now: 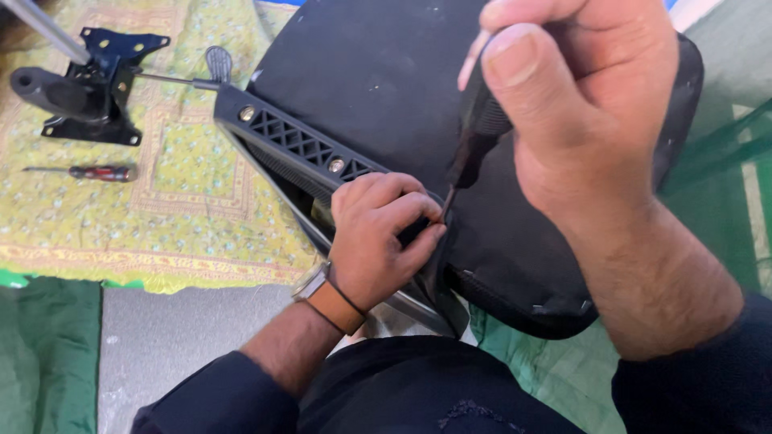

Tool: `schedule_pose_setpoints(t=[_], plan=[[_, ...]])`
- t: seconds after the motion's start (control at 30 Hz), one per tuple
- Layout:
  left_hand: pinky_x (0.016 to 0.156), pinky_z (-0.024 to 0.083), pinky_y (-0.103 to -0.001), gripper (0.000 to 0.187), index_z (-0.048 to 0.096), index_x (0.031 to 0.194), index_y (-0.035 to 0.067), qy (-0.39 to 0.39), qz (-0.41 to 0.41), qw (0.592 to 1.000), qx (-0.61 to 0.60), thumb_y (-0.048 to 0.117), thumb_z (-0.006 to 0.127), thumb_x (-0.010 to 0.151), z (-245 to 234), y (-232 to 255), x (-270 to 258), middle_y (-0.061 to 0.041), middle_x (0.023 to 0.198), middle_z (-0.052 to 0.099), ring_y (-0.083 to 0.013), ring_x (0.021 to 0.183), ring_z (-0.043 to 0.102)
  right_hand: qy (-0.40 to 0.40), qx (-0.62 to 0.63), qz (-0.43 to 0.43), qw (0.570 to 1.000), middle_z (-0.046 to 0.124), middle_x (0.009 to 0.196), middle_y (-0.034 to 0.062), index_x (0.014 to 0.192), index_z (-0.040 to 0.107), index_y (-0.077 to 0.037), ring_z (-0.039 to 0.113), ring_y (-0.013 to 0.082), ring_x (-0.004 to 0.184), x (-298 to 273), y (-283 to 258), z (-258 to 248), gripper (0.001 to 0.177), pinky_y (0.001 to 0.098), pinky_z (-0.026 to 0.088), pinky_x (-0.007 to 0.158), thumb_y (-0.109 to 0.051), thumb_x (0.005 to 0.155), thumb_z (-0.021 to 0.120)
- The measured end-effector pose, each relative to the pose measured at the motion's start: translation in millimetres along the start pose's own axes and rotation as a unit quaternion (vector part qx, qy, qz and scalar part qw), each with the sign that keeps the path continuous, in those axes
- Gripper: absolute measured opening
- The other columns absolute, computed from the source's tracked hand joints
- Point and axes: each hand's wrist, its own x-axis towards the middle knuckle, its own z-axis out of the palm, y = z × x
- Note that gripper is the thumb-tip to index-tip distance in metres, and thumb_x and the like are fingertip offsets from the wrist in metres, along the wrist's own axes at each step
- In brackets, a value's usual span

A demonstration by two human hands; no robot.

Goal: The person uses a screwdriver to tighten screws on the underside of an office chair seat, securing the armrest brackets to the seat base. The person works methodically on each screw location around the seat perimeter.

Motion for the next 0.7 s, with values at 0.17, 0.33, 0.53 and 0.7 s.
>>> schedule_pose_setpoints(t=[0.17, 0.33, 0.53, 0.7], plan=[[0.094, 0.04, -0.042, 0.02, 0.07, 0.091, 0.018, -0.004, 0.003, 1.0, 0.007, 0.016, 0.084, 0.075, 5, -2, 0, 0.003, 0.102, 0.066, -0.0233, 0.104, 0.062, 0.029, -0.017, -0.008, 0.999, 0.063, 0.107, 0.0056, 0.122, 0.054, 0.0, 0.062, 0.0097, 0.084, -11, 0, 1, 0.021, 0.0214, 0.054, 0.079, -0.017, 0.118, 0.066], [0.094, 0.041, -0.041, 0.021, 0.07, 0.09, 0.018, -0.001, -0.01, 1.0, 0.017, 0.014, 0.083, 0.074, 7, 4, 1, 0.003, 0.102, 0.066, -0.0226, 0.104, 0.064, 0.027, -0.015, -0.027, 0.999, 0.059, 0.109, 0.0042, 0.12, 0.052, 0.0, 0.061, 0.0076, 0.087, -9, -8, -3, 0.02, 0.0193, 0.053, 0.081, -0.012, 0.116, 0.068], [0.095, 0.041, -0.041, 0.021, 0.069, 0.092, 0.017, -0.007, -0.023, 1.0, 0.02, 0.013, 0.081, 0.075, 8, 8, -1, 0.001, 0.105, 0.067, -0.024, 0.107, 0.063, -0.008, 0.007, -0.015, 1.0, 0.059, 0.109, 0.0036, 0.121, 0.056, 0.001, 0.059, 0.005, 0.09, -12, -13, -16, 0.033, 0.0174, 0.053, 0.08, -0.011, 0.102, 0.08], [0.11, 0.039, -0.048, 0.037, 0.068, 0.104, 0.012, 0.013, -0.075, 0.996, 0.036, 0.018, 0.083, 0.072, 13, 16, -8, -0.007, 0.116, 0.064, -0.0314, 0.12, 0.057, -0.089, 0.007, -0.022, 0.996, 0.059, 0.113, 0.0063, 0.127, 0.057, 0.003, 0.062, 0.008, 0.098, -7, -16, -33, 0.041, 0.0202, 0.061, 0.09, -0.008, 0.099, 0.084]])
